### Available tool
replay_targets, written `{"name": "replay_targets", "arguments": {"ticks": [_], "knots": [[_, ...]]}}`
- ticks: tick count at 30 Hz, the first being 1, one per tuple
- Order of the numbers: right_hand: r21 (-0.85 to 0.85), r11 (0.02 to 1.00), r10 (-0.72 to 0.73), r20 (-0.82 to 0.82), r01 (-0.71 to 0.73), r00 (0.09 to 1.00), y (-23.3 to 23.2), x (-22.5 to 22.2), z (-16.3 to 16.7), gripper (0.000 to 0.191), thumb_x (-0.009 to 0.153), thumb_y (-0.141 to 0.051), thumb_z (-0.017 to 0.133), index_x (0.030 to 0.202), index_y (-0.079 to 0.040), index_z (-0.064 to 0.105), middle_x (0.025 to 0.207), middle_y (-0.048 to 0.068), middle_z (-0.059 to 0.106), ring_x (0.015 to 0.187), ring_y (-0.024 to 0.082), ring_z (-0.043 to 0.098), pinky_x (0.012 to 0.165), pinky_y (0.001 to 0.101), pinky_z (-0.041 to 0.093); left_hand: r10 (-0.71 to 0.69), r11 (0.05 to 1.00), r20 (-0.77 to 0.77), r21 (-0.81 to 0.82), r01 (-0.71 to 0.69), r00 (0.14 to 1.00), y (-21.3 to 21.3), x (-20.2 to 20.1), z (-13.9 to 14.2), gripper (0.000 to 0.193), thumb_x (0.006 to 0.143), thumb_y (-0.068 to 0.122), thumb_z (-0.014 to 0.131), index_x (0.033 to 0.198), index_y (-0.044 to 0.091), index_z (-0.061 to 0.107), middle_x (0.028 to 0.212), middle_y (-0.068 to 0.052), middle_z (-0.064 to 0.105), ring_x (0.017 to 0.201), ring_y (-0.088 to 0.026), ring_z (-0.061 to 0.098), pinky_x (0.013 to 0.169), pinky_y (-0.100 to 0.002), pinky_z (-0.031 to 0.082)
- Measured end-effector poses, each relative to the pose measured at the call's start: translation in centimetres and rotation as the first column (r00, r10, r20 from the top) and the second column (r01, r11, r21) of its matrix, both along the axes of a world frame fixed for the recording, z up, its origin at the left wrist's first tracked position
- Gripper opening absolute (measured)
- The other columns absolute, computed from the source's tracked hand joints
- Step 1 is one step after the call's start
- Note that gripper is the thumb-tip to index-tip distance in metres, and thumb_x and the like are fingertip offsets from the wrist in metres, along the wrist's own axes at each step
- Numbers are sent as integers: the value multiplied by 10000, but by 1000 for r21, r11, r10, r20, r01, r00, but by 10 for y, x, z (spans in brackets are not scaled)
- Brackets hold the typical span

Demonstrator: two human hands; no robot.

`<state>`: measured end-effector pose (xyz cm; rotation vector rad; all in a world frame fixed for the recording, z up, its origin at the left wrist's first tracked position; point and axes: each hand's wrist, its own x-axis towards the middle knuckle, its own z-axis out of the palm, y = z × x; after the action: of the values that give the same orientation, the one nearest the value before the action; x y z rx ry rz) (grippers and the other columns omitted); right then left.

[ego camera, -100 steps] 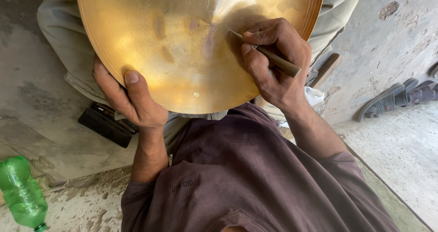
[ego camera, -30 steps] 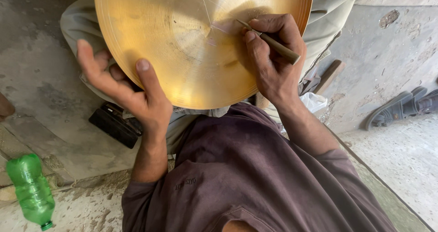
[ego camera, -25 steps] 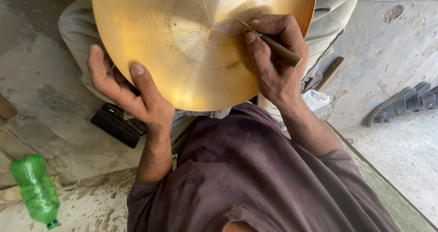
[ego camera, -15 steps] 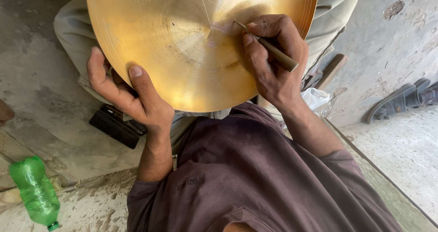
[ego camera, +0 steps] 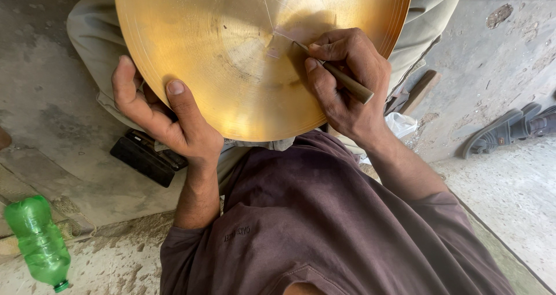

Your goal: The person sits on the floor with a brass disc on their lap and scribes layout lines on it using a compass divider and a pointed scriber, rotating the disc as they work. They briefly set the tools down and pick up a dark object from the floor before resuming scribing.

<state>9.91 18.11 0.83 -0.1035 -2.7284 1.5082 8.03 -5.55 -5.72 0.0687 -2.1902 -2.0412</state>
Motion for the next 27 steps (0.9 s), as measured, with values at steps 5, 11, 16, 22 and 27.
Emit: {"name": "replay_targets", "arguments": {"ticks": [5,11,16,22,27], "knots": [[-8,999,47,12,-47,999,-1,-2,2,61,1034,0,684,1053,39,641,1061,152,688,813,164,710,654,254,578,-3,1000,7,16,3,1000,0,1,1,431,1211,231,466,1583,117,280,1370,-134,525,1191,-149,544,967,-340,480],[16,997,78,48,-79,996,-3,-2,5,74,1016,-16,716,1036,31,662,1062,146,694,806,165,717,637,255,578,-4,1000,8,15,4,1000,0,-1,0,424,1214,232,466,1586,123,294,1356,-124,532,1163,-143,554,945,-337,485],[30,994,106,22,-107,994,-3,0,4,71,1031,-31,711,1044,12,656,1042,127,700,875,177,739,698,266,609,-12,1000,-2,26,12,1000,2,-2,2,406,1209,236,454,1565,117,298,1357,-115,530,1138,-147,555,928,-339,483],[-228,972,-75,-73,56,995,3,8,-19,27,986,18,624,1008,33,623,995,153,679,775,154,704,592,238,609,-37,995,-8,-92,36,999,-2,-1,2,386,1220,257,440,1552,105,314,1354,-107,519,1177,-157,554,948,-349,474],[-453,870,-291,-155,194,944,32,30,-22,27,1051,43,622,1076,46,612,979,175,668,746,186,683,620,307,605,-85,982,10,-167,86,996,-8,-6,5,359,1257,310,413,1526,75,370,1332,-89,539,1094,-136,567,927,-323,485]]}}
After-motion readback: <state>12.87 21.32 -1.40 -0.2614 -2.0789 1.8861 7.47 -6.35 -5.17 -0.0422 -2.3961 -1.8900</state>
